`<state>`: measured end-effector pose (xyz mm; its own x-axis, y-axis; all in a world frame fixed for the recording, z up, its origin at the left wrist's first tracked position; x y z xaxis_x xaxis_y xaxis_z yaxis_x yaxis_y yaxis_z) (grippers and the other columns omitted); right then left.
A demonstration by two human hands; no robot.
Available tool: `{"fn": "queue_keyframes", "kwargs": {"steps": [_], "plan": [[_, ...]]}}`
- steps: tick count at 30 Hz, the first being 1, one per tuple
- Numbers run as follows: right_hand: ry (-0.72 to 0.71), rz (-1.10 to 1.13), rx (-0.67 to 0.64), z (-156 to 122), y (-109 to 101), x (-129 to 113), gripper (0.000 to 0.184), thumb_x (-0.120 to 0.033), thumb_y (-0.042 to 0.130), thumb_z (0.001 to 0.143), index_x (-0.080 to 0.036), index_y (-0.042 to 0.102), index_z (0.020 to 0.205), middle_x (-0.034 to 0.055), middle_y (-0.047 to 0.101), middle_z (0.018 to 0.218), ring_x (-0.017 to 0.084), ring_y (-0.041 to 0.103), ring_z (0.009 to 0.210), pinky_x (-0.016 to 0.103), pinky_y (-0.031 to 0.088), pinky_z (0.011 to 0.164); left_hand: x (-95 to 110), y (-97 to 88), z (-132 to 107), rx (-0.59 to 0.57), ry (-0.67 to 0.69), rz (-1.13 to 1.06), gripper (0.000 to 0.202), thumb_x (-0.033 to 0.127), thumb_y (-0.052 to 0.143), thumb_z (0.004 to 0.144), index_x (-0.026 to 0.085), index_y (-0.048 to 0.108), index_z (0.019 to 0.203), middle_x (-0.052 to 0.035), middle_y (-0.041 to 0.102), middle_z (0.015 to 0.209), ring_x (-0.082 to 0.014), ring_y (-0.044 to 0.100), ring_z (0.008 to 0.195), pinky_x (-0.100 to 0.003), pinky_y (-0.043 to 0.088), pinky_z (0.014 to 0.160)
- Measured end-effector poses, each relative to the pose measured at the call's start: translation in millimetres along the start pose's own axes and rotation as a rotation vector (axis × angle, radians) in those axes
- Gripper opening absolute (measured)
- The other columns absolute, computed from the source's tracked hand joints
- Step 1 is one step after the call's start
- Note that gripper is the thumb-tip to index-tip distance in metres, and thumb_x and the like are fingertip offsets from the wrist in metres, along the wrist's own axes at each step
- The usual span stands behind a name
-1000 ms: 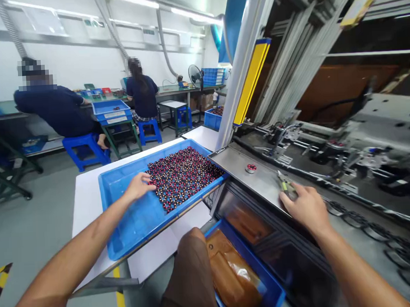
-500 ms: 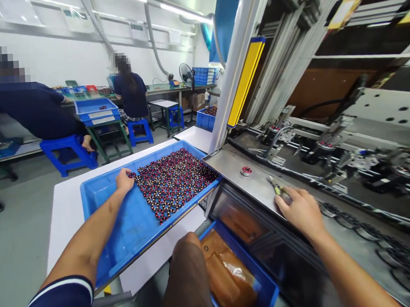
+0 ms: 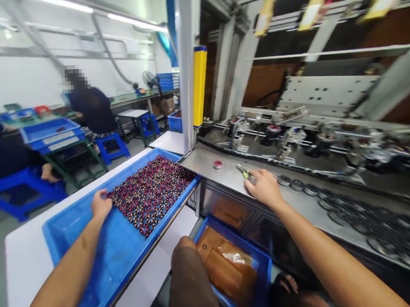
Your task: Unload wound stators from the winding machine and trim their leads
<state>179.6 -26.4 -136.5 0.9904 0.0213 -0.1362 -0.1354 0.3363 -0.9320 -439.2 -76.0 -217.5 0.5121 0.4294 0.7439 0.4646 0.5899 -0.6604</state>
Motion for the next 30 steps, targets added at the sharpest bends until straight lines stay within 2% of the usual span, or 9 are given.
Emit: {"fn": "queue_keyframes", "kwargs": {"steps": [4, 7, 11, 13, 15, 18, 21, 25, 30], "plan": [[0.055, 0.055, -0.003, -5, -5, 2, 0.035, -0.033, 0.054, 0.087, -0.012, 0.067, 0.113, 0.0171, 0.063, 0.115, 0.029, 0.056, 0.11, 0.038, 0.041, 0.095, 54, -11.9, -23, -0.005, 0.141, 0.042, 0.038, 0.033, 0.061, 0.092, 0.017, 0.056, 0.126, -0.0108, 0.059, 0.128, -0.0254, 0.062, 0.11, -0.048, 0.054, 0.091], [0.08, 0.044, -0.013, -6, -7, 3, 0.031, -0.034, 0.058, 0.089, -0.013, 0.067, 0.109, 0.0145, 0.064, 0.113, 0.027, 0.057, 0.11, 0.04, 0.043, 0.096, 123, 11.0, -55, -0.094, 0.342, -0.026, 0.04, 0.033, 0.062, 0.091, 0.017, 0.056, 0.127, -0.0113, 0.056, 0.134, -0.0288, 0.057, 0.119, -0.054, 0.048, 0.099], [0.072, 0.007, -0.03, -9, -4, 3, 0.032, -0.039, 0.059, 0.093, -0.016, 0.061, 0.116, 0.0088, 0.061, 0.121, 0.024, 0.058, 0.113, 0.046, 0.047, 0.097, 232, 91.5, -123, -0.434, 0.632, -0.203, 0.033, 0.034, 0.062, 0.091, 0.017, 0.061, 0.12, -0.0101, 0.059, 0.131, -0.0278, 0.055, 0.123, -0.054, 0.045, 0.103], [0.055, 0.01, -0.038, -12, -4, 3, 0.032, -0.039, 0.06, 0.094, -0.017, 0.061, 0.118, 0.0089, 0.06, 0.124, 0.024, 0.058, 0.114, 0.048, 0.048, 0.097, 277, 137.5, -149, -0.608, 0.679, -0.281, 0.032, 0.033, 0.062, 0.091, 0.016, 0.062, 0.118, -0.0098, 0.062, 0.125, -0.0258, 0.06, 0.115, -0.051, 0.049, 0.098], [0.04, 0.026, -0.042, -13, -4, 3, 0.032, -0.038, 0.06, 0.094, -0.017, 0.061, 0.118, 0.0091, 0.06, 0.125, 0.025, 0.058, 0.114, 0.048, 0.049, 0.098, 310, 179.9, -166, -0.76, 0.672, -0.343, 0.034, 0.033, 0.061, 0.092, 0.016, 0.059, 0.121, -0.01, 0.062, 0.124, -0.024, 0.063, 0.109, -0.047, 0.053, 0.092], [0.029, 0.056, -0.04, -15, -5, 4, 0.032, -0.037, 0.06, 0.094, -0.017, 0.061, 0.118, 0.009, 0.061, 0.125, 0.024, 0.059, 0.114, 0.048, 0.05, 0.097, 333, 228.8, -183, -0.99, 0.609, -0.393, 0.036, 0.033, 0.06, 0.093, 0.016, 0.057, 0.125, -0.0101, 0.062, 0.122, -0.0222, 0.065, 0.102, -0.043, 0.057, 0.085], [0.025, 0.074, -0.03, -16, -5, 5, 0.031, -0.037, 0.06, 0.094, -0.017, 0.061, 0.117, 0.0088, 0.061, 0.124, 0.024, 0.059, 0.113, 0.048, 0.05, 0.097, 337, 252.0, -197, -1.175, 0.569, -0.405, 0.036, 0.033, 0.06, 0.093, 0.016, 0.057, 0.125, -0.0098, 0.063, 0.121, -0.0213, 0.065, 0.099, -0.042, 0.058, 0.083], [0.028, 0.079, -0.001, -18, -8, 6, 0.029, -0.038, 0.061, 0.093, -0.016, 0.063, 0.111, 0.0083, 0.063, 0.12, 0.024, 0.06, 0.112, 0.047, 0.05, 0.096, 336, 256.0, -214, -1.243, 0.578, -0.43, 0.035, 0.032, 0.061, 0.092, 0.016, 0.057, 0.124, -0.009, 0.064, 0.117, -0.0195, 0.066, 0.094, -0.039, 0.058, 0.079], [0.025, 0.141, 0.037, -23, -10, 7, 0.027, -0.039, 0.063, 0.091, -0.015, 0.065, 0.105, 0.0073, 0.065, 0.113, 0.023, 0.061, 0.108, 0.046, 0.05, 0.094, 351, 240.2, -227, -1.11, 0.653, -0.505, 0.032, 0.032, 0.063, 0.091, 0.015, 0.059, 0.118, -0.0074, 0.067, 0.107, -0.0183, 0.068, 0.087, -0.039, 0.058, 0.078]]}}
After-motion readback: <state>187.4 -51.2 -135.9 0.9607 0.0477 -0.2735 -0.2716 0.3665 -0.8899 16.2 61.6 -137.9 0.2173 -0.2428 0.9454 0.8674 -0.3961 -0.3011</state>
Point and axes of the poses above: each hand's wrist, its own z-axis towards the middle knuckle, its own y-axis out of the palm, x = y × z, the point moved 10 cm from there along z, towards the middle knuckle
